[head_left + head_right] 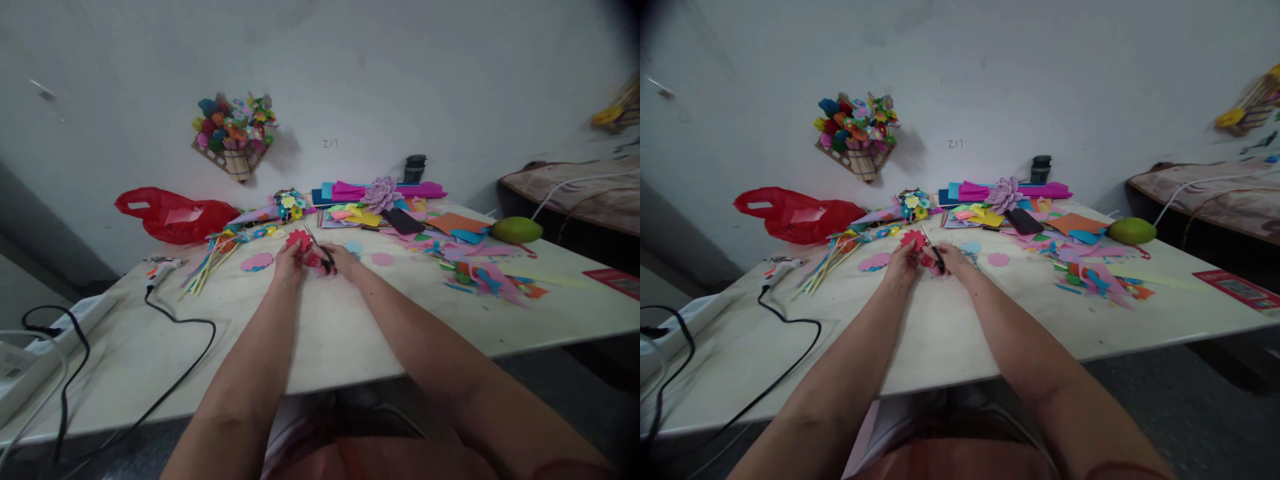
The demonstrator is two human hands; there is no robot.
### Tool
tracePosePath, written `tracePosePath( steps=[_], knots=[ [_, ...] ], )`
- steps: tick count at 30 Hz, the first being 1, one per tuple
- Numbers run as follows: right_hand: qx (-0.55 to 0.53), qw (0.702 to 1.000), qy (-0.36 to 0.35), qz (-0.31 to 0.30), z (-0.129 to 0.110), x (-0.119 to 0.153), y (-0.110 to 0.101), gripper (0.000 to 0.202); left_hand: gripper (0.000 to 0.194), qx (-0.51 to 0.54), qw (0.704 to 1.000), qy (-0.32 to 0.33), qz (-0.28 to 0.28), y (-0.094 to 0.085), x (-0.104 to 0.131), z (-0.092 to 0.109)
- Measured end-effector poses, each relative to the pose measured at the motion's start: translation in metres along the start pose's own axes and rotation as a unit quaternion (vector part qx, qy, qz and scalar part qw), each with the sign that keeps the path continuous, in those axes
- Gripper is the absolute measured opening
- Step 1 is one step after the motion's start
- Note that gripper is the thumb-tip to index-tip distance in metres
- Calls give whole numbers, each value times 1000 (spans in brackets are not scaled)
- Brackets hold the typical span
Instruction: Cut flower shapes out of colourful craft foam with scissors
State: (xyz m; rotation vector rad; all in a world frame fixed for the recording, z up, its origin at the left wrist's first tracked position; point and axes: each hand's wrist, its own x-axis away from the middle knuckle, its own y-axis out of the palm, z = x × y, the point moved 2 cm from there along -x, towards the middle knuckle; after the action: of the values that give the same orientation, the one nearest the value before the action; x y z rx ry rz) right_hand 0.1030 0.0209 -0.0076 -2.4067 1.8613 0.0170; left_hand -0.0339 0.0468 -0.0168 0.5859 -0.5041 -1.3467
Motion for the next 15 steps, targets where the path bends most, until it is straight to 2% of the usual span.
tracePosePath(
  steps=[10, 15],
  knots=[
    [1, 1000, 6, 0, -1, 2, 0, 23, 17, -8, 1000, 9, 0, 0, -1, -5],
    [3, 1000, 1, -2, 0, 1, 0, 23, 13, -4, 1000, 1, 8, 2, 0, -5]
  ],
)
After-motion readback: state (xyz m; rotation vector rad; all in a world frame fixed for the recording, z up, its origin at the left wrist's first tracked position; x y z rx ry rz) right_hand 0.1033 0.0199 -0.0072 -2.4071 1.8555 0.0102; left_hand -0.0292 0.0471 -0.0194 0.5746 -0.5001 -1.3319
